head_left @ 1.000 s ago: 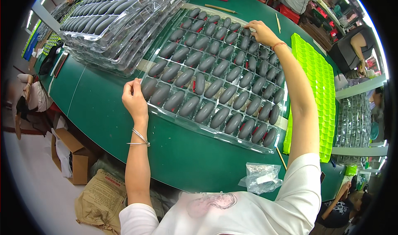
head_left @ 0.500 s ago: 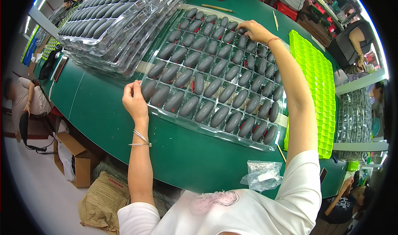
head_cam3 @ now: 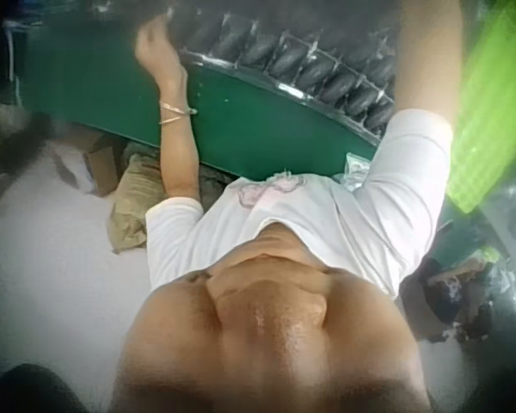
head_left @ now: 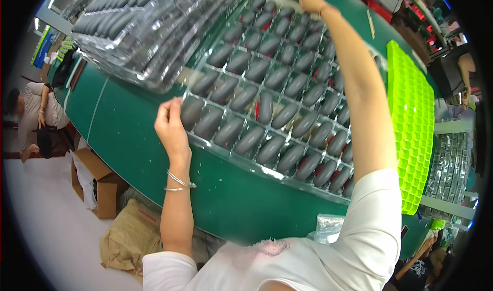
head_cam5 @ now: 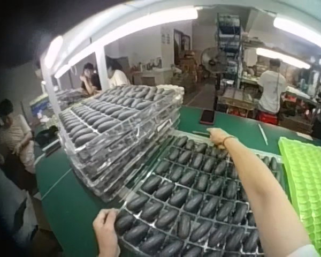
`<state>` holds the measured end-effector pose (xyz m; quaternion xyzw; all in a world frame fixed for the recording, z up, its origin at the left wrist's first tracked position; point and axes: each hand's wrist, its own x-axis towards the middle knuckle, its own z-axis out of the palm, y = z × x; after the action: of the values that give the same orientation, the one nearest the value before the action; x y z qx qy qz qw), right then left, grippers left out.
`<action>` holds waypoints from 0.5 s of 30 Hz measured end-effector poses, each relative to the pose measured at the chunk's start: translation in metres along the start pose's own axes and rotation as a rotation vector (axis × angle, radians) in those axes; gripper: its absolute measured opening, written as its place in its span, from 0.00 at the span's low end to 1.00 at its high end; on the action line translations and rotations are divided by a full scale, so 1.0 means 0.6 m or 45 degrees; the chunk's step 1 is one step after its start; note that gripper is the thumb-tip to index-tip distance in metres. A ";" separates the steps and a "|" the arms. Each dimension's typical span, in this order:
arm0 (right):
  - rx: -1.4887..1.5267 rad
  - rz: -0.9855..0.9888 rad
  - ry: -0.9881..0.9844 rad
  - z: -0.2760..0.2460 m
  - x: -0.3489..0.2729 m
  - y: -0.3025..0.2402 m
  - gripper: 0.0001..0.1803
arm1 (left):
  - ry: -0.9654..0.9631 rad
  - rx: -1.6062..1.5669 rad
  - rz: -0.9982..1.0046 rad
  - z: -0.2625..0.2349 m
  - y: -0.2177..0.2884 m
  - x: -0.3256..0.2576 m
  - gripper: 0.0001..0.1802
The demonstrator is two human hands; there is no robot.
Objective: The person assembles small grey electronic devices at a factory workstation. They insert a battery into the device casing, use a wooden stick to adjust internal components, and then use a screwdriver to tighten a screw. The person places the finished units into a clear plastic tray.
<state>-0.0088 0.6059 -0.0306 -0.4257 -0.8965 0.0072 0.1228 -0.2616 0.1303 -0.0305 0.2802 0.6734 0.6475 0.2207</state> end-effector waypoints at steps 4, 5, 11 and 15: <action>-0.199 0.170 -0.166 0.014 0.073 0.043 0.21 | -0.059 -0.108 -0.147 -0.009 0.017 -0.001 0.12; -0.229 0.209 -0.224 0.012 0.071 0.059 0.19 | -0.074 -0.114 -0.158 -0.003 0.015 -0.004 0.12; -0.213 0.250 -0.168 -0.027 0.027 -0.024 0.12 | -0.045 -0.069 -0.137 -0.010 0.018 -0.005 0.12; -0.299 -0.017 0.533 -0.071 -0.039 -0.020 0.15 | -0.030 0.001 -0.093 -0.002 0.015 -0.004 0.12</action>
<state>0.0057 0.5764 0.0071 -0.4232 -0.8491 -0.1861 0.2555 -0.2596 0.1280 -0.0214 0.2629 0.6809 0.6354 0.2521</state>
